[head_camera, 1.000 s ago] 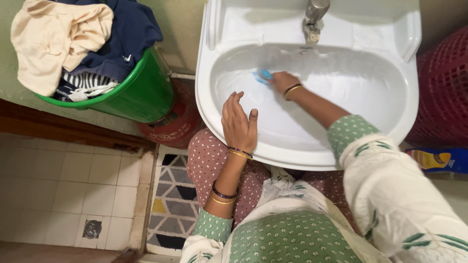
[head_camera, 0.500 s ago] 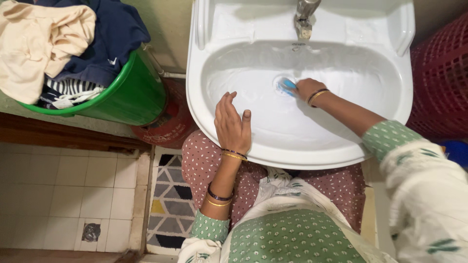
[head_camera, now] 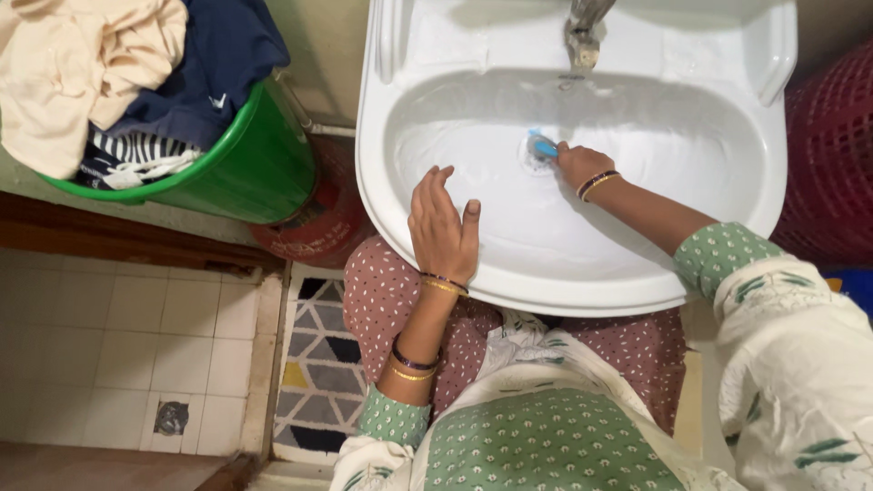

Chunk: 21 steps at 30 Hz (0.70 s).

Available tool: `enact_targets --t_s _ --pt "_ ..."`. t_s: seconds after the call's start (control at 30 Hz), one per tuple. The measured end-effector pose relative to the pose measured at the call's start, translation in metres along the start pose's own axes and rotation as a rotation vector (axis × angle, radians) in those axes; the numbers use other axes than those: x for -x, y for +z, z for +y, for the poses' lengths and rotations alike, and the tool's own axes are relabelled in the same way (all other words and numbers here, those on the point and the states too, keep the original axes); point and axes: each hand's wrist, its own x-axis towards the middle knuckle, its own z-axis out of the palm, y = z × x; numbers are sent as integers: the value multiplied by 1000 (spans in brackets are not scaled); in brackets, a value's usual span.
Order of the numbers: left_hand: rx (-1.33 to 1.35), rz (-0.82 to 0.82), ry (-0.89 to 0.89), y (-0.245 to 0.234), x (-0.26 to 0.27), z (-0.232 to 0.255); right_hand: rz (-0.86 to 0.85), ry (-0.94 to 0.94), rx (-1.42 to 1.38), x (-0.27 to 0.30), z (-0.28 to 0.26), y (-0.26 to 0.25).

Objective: The person scrubs the inside of a white ceramic sink using a blue scrubbing brush. They clean the basin, the drain area, and the faucet fixture while sitting on the floor in front of the sink.

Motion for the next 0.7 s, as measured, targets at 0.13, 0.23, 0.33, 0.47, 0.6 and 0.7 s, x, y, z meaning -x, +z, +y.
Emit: enact_targets --t_s 0.13,0.23,0.33,0.47,0.6,0.7 --pt "5 13 1 -1 0 2 -195 85 -346 0 -15 -7" --pt "15 3 -2 -2 0 2 -180 -56 -270 15 -22 -18" --pt "5 17 14 0 0 0 -413 -48 -548 48 -44 -32" --pt "18 11 4 -1 2 -2 -414 -158 -414 72 -77 -14" --pt "6 10 4 0 3 -4 -211 -116 -210 17 -2 13" --pt "7 15 6 1 2 -4 -135 73 -152 -3 60 -1"
